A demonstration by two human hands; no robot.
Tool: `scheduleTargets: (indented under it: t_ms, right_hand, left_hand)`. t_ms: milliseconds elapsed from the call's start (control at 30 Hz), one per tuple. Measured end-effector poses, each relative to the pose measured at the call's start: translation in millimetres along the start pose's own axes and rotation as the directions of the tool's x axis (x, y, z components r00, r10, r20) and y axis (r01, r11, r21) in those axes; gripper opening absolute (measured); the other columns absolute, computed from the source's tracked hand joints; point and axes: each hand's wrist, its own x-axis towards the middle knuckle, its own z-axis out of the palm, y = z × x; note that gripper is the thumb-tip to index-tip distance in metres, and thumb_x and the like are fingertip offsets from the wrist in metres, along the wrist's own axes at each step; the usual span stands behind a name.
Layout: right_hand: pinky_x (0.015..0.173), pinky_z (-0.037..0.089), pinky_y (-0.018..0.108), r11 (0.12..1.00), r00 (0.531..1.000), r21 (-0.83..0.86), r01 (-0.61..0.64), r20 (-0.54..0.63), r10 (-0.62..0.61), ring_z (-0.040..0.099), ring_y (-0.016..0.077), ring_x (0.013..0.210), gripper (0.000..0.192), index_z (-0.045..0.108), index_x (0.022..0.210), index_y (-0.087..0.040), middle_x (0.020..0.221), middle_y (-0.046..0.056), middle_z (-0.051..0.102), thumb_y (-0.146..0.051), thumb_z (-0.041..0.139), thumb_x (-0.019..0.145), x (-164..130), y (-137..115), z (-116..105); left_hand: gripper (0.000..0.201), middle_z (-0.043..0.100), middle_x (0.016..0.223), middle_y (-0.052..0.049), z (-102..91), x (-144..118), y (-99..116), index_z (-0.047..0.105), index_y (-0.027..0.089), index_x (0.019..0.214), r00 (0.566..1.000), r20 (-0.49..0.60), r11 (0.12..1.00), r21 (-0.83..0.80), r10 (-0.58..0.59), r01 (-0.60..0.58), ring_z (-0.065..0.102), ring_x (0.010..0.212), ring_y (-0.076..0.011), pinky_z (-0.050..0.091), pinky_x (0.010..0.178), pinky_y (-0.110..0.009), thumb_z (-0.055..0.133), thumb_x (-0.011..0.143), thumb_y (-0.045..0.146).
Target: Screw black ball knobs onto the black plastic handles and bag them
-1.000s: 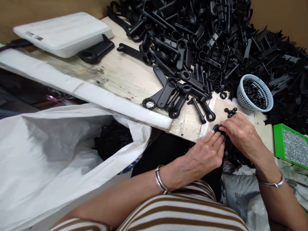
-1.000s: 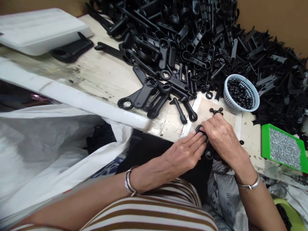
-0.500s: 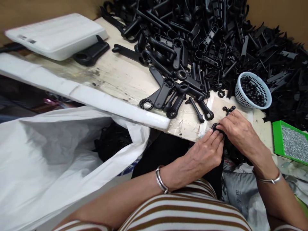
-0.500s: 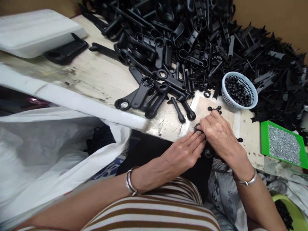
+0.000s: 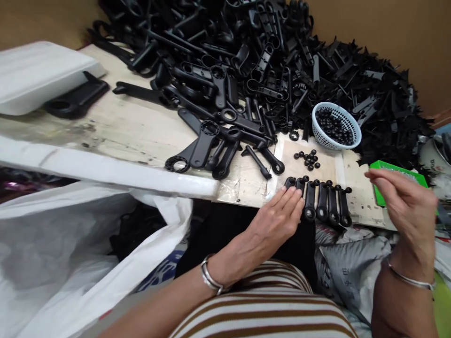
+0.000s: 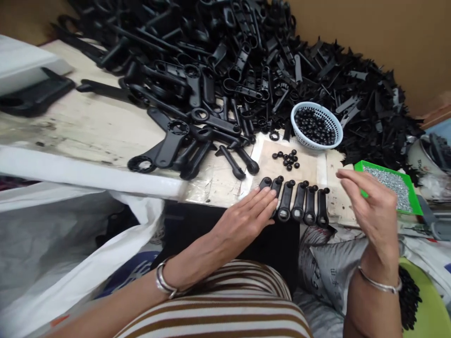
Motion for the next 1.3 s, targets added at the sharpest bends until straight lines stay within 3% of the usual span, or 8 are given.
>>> scheduleTargets:
  t_ms: [133, 267, 400, 500, 633, 767, 967, 1300]
  right_hand:
    - [0.077, 0.057, 0.042, 0.984, 0.980, -0.004, -0.178, -0.091, 0.177, 0.072, 0.0262, 0.084, 0.015, 0.076, 0.095, -0.027, 0.092, 0.008, 0.076, -0.036, 0.066, 0.088, -26.9, 23.6, -16.7]
    - [0.080, 0.056, 0.039, 0.993, 0.989, 0.046, 0.110, 0.095, -0.114, 0.071, 0.0226, 0.083, 0.015, 0.074, 0.094, -0.023, 0.093, 0.006, 0.076, -0.034, 0.065, 0.089, -3.5, 14.1, 9.4]
    - [0.084, 0.053, 0.037, 0.945, 0.898, 0.067, 0.321, 0.294, -0.326, 0.069, 0.0226, 0.094, 0.019, 0.072, 0.101, -0.021, 0.103, 0.007, 0.075, -0.025, 0.055, 0.094, 45.2, -15.2, 57.3]
    - [0.084, 0.050, 0.038, 0.910, 0.823, -0.031, 0.414, 0.439, -0.359, 0.064, 0.0249, 0.101, 0.019, 0.070, 0.105, -0.020, 0.110, 0.009, 0.072, -0.019, 0.058, 0.091, 74.9, -30.5, 92.5]
    - [0.073, 0.048, 0.035, 0.861, 0.786, -0.198, 0.469, 0.538, -0.304, 0.060, 0.0259, 0.100, 0.014, 0.071, 0.097, -0.020, 0.110, 0.010, 0.069, -0.018, 0.061, 0.088, 96.3, -38.3, 120.2]
    - [0.082, 0.049, 0.037, 0.896, 0.788, -0.059, 0.440, 0.504, -0.354, 0.061, 0.0244, 0.100, 0.013, 0.071, 0.093, -0.019, 0.110, 0.009, 0.070, -0.016, 0.061, 0.086, 99.5, -36.2, 114.4]
    - [0.080, 0.052, 0.032, 0.945, 0.854, 0.271, 0.185, 0.431, -0.290, 0.068, 0.0188, 0.087, 0.019, 0.073, 0.102, -0.019, 0.098, 0.005, 0.074, -0.023, 0.065, 0.086, 79.6, -32.8, 77.8]
    - [0.069, 0.052, 0.028, 0.933, 0.877, 0.340, 0.120, 0.404, -0.260, 0.060, 0.0138, 0.072, 0.022, 0.063, 0.106, -0.020, 0.088, 0.002, 0.066, -0.031, 0.068, 0.087, 48.1, -33.1, 68.8]
  left_hand:
    - [0.031, 0.064, 0.130, -0.020, -1.9, 0.7, -2.6, 0.057, 0.003, 0.122, 0.999, -0.037, 1.000, -0.004, 0.024, -0.024, 0.059, 0.126, -0.0280, 0.047, 0.108, -0.043, 0.057, 0.094, 0.015]
    - [0.030, 0.064, 0.129, -0.020, -6.1, 2.6, -1.5, 0.058, 0.004, 0.122, 1.000, -0.020, 1.000, 0.010, 0.024, -0.024, 0.059, 0.127, -0.0267, 0.047, 0.109, -0.045, 0.054, 0.094, 0.013]
    - [0.029, 0.063, 0.131, -0.020, -6.3, 3.5, 3.9, 0.058, 0.004, 0.122, 1.000, 0.005, 0.998, 0.067, -0.004, 0.003, 0.059, 0.126, -0.0272, 0.048, 0.108, -0.044, 0.054, 0.094, 0.013]
    - [0.028, 0.065, 0.128, -0.019, -3.8, 4.1, 7.7, 0.060, 0.003, 0.119, 1.000, -0.027, 0.995, 0.103, -0.008, 0.010, 0.061, 0.123, -0.0289, 0.048, 0.106, -0.043, 0.056, 0.093, 0.013]
    - [0.025, 0.068, 0.124, -0.017, -0.6, 4.9, 9.5, 0.063, 0.003, 0.115, 0.995, -0.098, 0.992, 0.122, -0.014, 0.026, 0.064, 0.119, -0.0288, 0.049, 0.104, -0.042, 0.055, 0.093, 0.014]
    - [0.027, 0.067, 0.125, -0.018, -0.6, 5.5, 9.7, 0.063, 0.003, 0.116, 0.996, -0.088, 0.992, 0.125, -0.018, 0.029, 0.063, 0.121, -0.0281, 0.048, 0.106, -0.042, 0.054, 0.093, 0.014]
    - [0.027, 0.067, 0.125, -0.017, 0.0, 5.9, 11.2, 0.064, 0.005, 0.116, 0.993, -0.114, 0.989, 0.136, -0.039, 0.054, 0.064, 0.118, -0.0260, 0.047, 0.106, -0.041, 0.050, 0.094, 0.012]
    - [0.028, 0.067, 0.125, -0.018, -5.1, 9.2, 11.5, 0.064, 0.003, 0.117, 0.996, -0.084, 0.988, 0.146, -0.038, 0.050, 0.064, 0.119, -0.0275, 0.047, 0.106, -0.041, 0.051, 0.093, 0.011]
